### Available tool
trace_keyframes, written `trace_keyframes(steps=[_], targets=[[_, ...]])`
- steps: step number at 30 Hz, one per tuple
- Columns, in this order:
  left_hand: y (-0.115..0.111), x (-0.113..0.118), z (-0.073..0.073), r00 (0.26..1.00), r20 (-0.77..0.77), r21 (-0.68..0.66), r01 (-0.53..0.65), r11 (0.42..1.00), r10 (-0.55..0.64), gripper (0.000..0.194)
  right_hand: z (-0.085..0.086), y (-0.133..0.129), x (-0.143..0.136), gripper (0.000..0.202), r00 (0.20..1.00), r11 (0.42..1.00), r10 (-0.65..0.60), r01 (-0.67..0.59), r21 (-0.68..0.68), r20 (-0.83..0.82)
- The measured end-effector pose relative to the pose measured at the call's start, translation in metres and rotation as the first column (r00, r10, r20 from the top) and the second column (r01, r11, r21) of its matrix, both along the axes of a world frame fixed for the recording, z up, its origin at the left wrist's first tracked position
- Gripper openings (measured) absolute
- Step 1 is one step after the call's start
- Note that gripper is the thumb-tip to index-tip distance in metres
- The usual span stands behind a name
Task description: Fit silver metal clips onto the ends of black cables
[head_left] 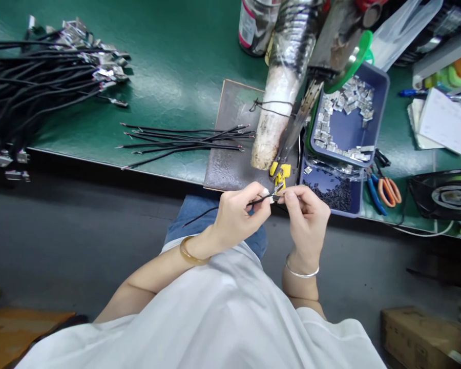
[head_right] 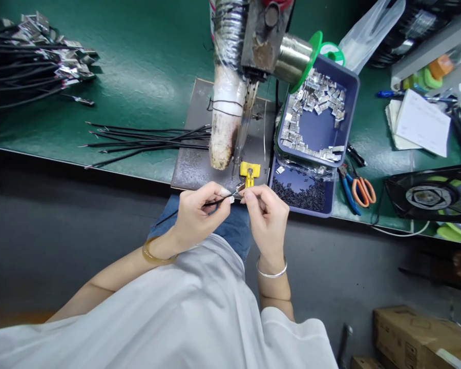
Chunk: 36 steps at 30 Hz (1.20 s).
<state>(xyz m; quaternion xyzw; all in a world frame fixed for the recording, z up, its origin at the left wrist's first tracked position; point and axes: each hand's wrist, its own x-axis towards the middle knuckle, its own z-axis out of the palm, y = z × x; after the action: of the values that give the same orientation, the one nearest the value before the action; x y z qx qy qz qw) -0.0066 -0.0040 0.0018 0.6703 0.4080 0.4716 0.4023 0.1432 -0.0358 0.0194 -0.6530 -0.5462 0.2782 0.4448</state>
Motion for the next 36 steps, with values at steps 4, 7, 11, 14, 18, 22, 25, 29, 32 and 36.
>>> trace_keyframes(steps=[4, 7, 11, 14, 18, 22, 25, 29, 32, 36], targets=[[0.000, 0.000, -0.002, 0.999, -0.038, 0.051, 0.001, 0.999, 0.001, 0.013, 0.002, 0.000, 0.000, 0.026, 0.999, 0.999, 0.041, -0.041, -0.003, 0.000], [0.000, 0.000, -0.003, 0.998, -0.056, 0.072, 0.000, 0.997, 0.005, 0.013, 0.003, -0.001, 0.000, 0.025, 0.998, 0.998, 0.055, -0.055, -0.009, 0.001], [0.000, -0.001, -0.004, 0.996, -0.084, 0.122, 0.003, 0.993, 0.007, 0.013, 0.002, -0.003, -0.003, 0.027, 0.996, 0.999, 0.051, -0.051, -0.011, 0.068], [0.001, -0.003, -0.005, 0.994, -0.104, 0.164, 0.036, 0.986, -0.019, 0.014, 0.001, -0.003, -0.004, 0.027, 0.987, 0.999, 0.029, -0.032, 0.017, 0.158], [0.001, -0.005, -0.004, 0.995, -0.096, 0.184, 0.016, 0.983, 0.002, 0.014, 0.001, -0.002, -0.003, 0.028, 0.996, 0.999, -0.002, -0.001, 0.033, 0.084], [0.001, -0.006, -0.002, 0.995, -0.096, 0.185, -0.013, 0.983, 0.031, 0.013, 0.002, -0.002, -0.002, 0.029, 0.999, 1.000, -0.009, 0.008, 0.023, 0.035], [0.000, -0.007, -0.002, 0.995, -0.098, 0.179, -0.014, 0.984, 0.032, 0.014, 0.002, -0.002, -0.003, 0.030, 0.999, 1.000, -0.003, 0.002, 0.007, 0.042], [0.000, -0.007, -0.002, 0.995, -0.094, 0.179, -0.024, 0.984, 0.042, 0.013, 0.003, -0.002, -0.005, 0.029, 0.999, 1.000, -0.007, 0.006, 0.010, 0.041], [-0.001, -0.007, -0.003, 0.994, -0.103, 0.180, -0.002, 0.984, 0.021, 0.013, 0.003, -0.003, -0.007, 0.028, 0.998, 1.000, 0.023, -0.023, 0.002, 0.054], [-0.001, -0.008, -0.004, 0.990, -0.144, 0.239, 0.033, 0.970, 0.002, 0.014, 0.003, -0.003, -0.010, 0.031, 0.978, 0.997, 0.003, -0.018, 0.073, 0.207]])
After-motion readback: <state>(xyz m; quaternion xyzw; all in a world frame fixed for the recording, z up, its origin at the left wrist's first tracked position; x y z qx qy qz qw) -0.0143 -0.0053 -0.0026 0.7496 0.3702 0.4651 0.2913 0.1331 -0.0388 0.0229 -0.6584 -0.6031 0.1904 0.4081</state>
